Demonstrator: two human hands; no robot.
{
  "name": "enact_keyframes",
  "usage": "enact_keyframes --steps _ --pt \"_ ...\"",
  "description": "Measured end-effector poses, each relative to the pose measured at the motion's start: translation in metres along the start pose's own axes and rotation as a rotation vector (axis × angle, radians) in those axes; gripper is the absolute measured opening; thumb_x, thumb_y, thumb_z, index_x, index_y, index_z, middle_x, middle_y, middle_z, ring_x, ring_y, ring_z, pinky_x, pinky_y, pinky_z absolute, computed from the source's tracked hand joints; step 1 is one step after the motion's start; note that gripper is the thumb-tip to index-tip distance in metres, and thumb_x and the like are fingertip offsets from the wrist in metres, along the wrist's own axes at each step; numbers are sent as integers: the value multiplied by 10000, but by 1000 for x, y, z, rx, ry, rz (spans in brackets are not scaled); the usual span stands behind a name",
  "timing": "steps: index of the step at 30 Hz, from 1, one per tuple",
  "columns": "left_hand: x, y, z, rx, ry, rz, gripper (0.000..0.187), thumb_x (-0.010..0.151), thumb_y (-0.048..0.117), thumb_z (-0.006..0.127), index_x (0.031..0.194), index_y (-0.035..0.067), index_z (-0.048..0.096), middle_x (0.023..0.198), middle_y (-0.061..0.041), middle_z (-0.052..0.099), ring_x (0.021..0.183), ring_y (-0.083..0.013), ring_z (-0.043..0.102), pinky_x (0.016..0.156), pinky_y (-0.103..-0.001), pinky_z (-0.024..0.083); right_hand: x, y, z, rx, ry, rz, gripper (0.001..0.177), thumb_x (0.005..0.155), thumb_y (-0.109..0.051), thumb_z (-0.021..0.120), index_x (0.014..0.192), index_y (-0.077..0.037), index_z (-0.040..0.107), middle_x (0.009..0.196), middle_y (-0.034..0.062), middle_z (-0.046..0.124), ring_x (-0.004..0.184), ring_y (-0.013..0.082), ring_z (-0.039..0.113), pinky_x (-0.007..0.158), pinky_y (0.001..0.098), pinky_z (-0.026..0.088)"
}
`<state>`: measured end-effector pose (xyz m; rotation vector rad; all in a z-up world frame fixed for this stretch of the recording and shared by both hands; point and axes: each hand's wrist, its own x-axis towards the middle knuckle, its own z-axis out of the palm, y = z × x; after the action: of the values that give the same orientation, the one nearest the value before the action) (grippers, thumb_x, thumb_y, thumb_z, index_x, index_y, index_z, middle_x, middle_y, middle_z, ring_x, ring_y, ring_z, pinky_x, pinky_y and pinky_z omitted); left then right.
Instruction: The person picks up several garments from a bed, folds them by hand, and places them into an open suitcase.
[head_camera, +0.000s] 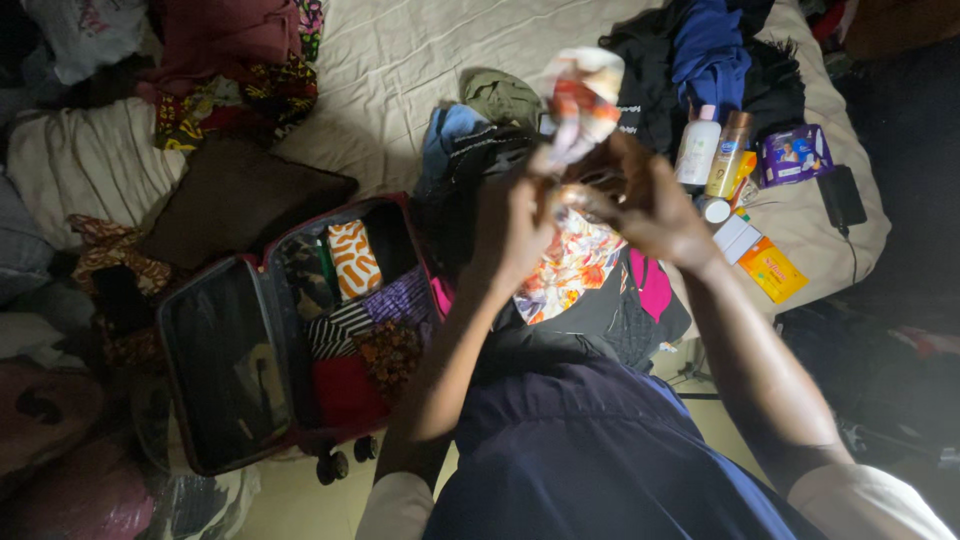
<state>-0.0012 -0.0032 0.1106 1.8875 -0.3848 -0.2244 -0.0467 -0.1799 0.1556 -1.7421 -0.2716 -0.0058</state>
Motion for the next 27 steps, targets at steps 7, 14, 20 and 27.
enact_keyframes --steps 7,14,20,27 --pt "-16 -13 -8 161 -132 687 507 955 -13 588 1457 47 551 1552 -211 494 1468 -355 474 1207 -441 415 -4 64 -19 338 227 182 331 1039 -107 538 1343 15 582 1169 177 687 952 293 653 799 435 517" --pt "1 -109 33 -142 -215 120 339 995 184 601 1298 34 637 1270 -127 695 1160 -214 664 1012 -335 513 -19 129 -46 1066 325 64 339 1074 -257 505 1287 3 546 1334 157 647 1289 309 608 1198 484 461" --pt "5 -72 40 -505 -233 -145 379 1007 407 655 1075 43 736 970 -5 717 908 -98 624 834 -259 496 -17 108 -29 838 400 47 422 938 -160 508 1340 -31 517 1304 116 660 1243 271 623 1130 455 485" --pt "20 -64 24 -951 124 -215 313 962 374 688 1122 106 689 983 27 682 860 -79 610 701 -256 448 -15 96 -30 325 325 -97 419 1101 -141 591 1470 8 459 1352 91 654 1243 160 641 1092 286 519"
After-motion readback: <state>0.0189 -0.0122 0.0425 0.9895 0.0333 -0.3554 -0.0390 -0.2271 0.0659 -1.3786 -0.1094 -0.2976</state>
